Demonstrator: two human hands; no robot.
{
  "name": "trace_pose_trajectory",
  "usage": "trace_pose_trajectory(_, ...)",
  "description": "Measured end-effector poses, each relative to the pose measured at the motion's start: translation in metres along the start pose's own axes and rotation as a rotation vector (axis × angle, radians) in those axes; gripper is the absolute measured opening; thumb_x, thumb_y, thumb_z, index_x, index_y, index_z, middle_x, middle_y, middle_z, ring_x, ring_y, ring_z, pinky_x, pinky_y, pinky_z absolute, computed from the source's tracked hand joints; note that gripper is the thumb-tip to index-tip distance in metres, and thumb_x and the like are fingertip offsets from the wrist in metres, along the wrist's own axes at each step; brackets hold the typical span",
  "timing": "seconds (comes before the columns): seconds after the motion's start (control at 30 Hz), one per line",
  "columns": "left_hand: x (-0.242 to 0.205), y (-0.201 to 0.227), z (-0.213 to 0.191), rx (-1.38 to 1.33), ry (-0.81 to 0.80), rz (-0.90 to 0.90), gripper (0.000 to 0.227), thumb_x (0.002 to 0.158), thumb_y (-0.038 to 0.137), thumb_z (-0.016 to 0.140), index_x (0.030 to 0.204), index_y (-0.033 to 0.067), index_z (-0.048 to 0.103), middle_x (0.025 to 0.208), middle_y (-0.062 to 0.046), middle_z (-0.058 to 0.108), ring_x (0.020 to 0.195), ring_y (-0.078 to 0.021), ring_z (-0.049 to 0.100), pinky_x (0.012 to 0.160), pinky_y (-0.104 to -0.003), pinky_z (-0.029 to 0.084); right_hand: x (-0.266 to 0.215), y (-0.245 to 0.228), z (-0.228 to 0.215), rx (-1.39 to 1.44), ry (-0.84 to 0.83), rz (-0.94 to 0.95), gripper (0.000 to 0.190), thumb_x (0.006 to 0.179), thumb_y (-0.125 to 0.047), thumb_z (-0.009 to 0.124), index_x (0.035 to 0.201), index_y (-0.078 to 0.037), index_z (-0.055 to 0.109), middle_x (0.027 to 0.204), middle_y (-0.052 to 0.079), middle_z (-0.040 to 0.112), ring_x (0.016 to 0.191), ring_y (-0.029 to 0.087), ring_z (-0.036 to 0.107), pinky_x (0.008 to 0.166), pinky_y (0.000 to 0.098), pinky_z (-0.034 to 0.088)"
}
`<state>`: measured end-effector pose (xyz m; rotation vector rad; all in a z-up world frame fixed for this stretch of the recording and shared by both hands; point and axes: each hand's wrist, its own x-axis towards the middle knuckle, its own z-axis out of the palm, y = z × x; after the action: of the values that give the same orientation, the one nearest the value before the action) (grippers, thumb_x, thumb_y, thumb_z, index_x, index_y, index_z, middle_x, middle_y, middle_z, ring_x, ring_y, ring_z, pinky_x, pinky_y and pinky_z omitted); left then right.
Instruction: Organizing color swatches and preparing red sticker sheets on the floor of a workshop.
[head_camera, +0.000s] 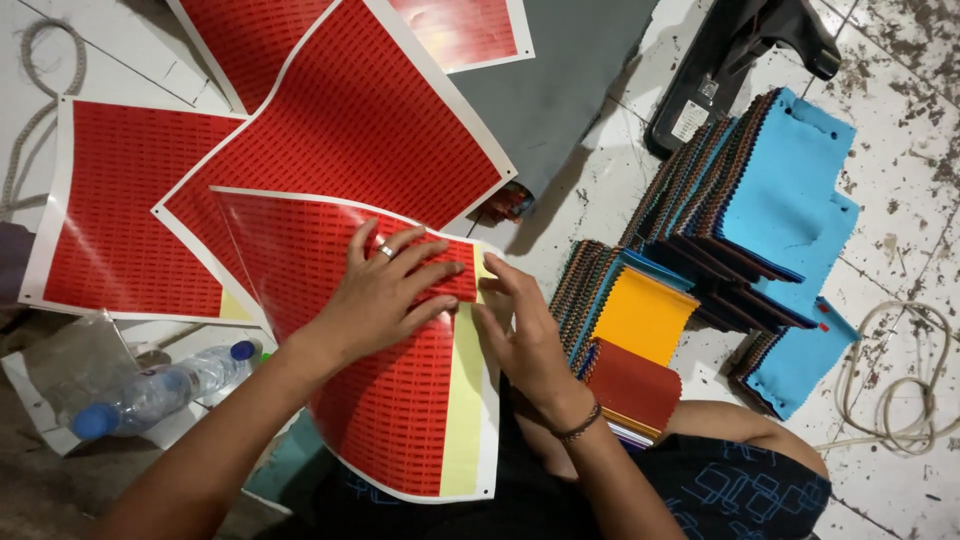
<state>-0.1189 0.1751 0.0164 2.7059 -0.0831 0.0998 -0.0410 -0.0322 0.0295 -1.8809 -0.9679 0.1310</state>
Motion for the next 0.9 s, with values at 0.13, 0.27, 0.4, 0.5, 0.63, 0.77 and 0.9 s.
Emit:
trace_pose_trajectory(0.13, -0.002, 0.001, 0.002, 0.003, 0.024, -0.001, 0.04, 0.098, 0.053, 0.058, 0.125, 0.0244, 0.067, 0.135, -0.003, 0.063, 0.14, -0.0269, 0.045, 0.115, -0.067, 0.014, -0.004, 0.009, 0.01, 0.019, 0.014, 0.002, 0.058, 0.093, 0.003, 0.07, 0.145, 0.003, 0.047, 0.13, 0.019, 0.06, 0.104, 0.035, 0.074, 0.091, 0.0486, 0.06)
trace_pose_trajectory(0.27, -0.001, 0.002, 0.002, -0.015, 0.046, 0.0, 0.035, 0.098, 0.05, 0.06, 0.123, 0.0258, 0.068, 0.135, -0.002, 0.064, 0.139, -0.0265, 0.046, 0.115, -0.067, 0.015, -0.003, 0.001, 0.01, -0.062, 0.062, -0.096, 0.055, 0.091, 0.003, 0.072, 0.142, 0.0, 0.052, 0.128, 0.016, 0.062, 0.102, 0.033, 0.075, 0.086, 0.0455, 0.063)
trace_pose_trajectory(0.4, -0.002, -0.001, 0.006, -0.024, 0.042, -0.005, 0.037, 0.098, 0.049, 0.062, 0.126, 0.0264, 0.067, 0.139, -0.003, 0.062, 0.139, -0.0278, 0.047, 0.114, -0.069, 0.017, 0.0, -0.007, 0.004, -0.223, 0.055, -0.218, 0.05, 0.091, 0.0, 0.072, 0.139, -0.005, 0.059, 0.124, 0.014, 0.068, 0.102, 0.033, 0.074, 0.082, 0.0444, 0.064)
trace_pose_trajectory(0.5, 0.0, 0.007, -0.006, -0.024, 0.042, -0.011, 0.04, 0.098, 0.05, 0.059, 0.127, 0.0246, 0.067, 0.143, -0.004, 0.061, 0.141, -0.0288, 0.046, 0.114, -0.069, 0.018, -0.005, -0.005, 0.008, -0.199, 0.057, -0.224, 0.046, 0.09, 0.001, 0.074, 0.134, -0.007, 0.064, 0.121, 0.014, 0.072, 0.098, 0.031, 0.075, 0.078, 0.0432, 0.064)
trace_pose_trajectory(0.63, 0.001, -0.002, 0.0, -0.087, 0.072, -0.034, 0.035, 0.105, 0.043, 0.05, 0.129, 0.0258, 0.069, 0.139, -0.004, 0.064, 0.138, -0.0276, 0.05, 0.113, -0.065, 0.02, -0.007, 0.001, 0.002, -0.082, 0.156, -0.18, 0.054, 0.081, 0.003, 0.08, 0.132, -0.004, 0.064, 0.119, 0.016, 0.072, 0.092, 0.029, 0.075, 0.072, 0.0396, 0.065)
trace_pose_trajectory(0.77, 0.009, -0.008, -0.007, -0.068, -0.018, -0.033, 0.033, 0.105, 0.045, 0.05, 0.127, 0.0269, 0.069, 0.141, 0.0, 0.063, 0.137, -0.0261, 0.049, 0.111, -0.065, 0.022, 0.005, -0.006, -0.015, 0.006, 0.198, -0.08, 0.052, 0.089, 0.012, 0.066, 0.138, 0.001, 0.053, 0.126, 0.018, 0.061, 0.097, 0.033, 0.072, 0.081, 0.0452, 0.066)
trace_pose_trajectory(0.9, 0.004, -0.008, -0.02, -0.079, -0.076, 0.0, 0.041, 0.106, 0.05, 0.045, 0.132, 0.0258, 0.065, 0.147, -0.003, 0.058, 0.142, -0.0299, 0.044, 0.112, -0.067, 0.022, 0.004, -0.014, -0.014, 0.127, 0.188, 0.07, 0.05, 0.092, 0.013, 0.062, 0.139, 0.0, 0.049, 0.132, 0.018, 0.051, 0.106, 0.034, 0.069, 0.089, 0.0505, 0.064)
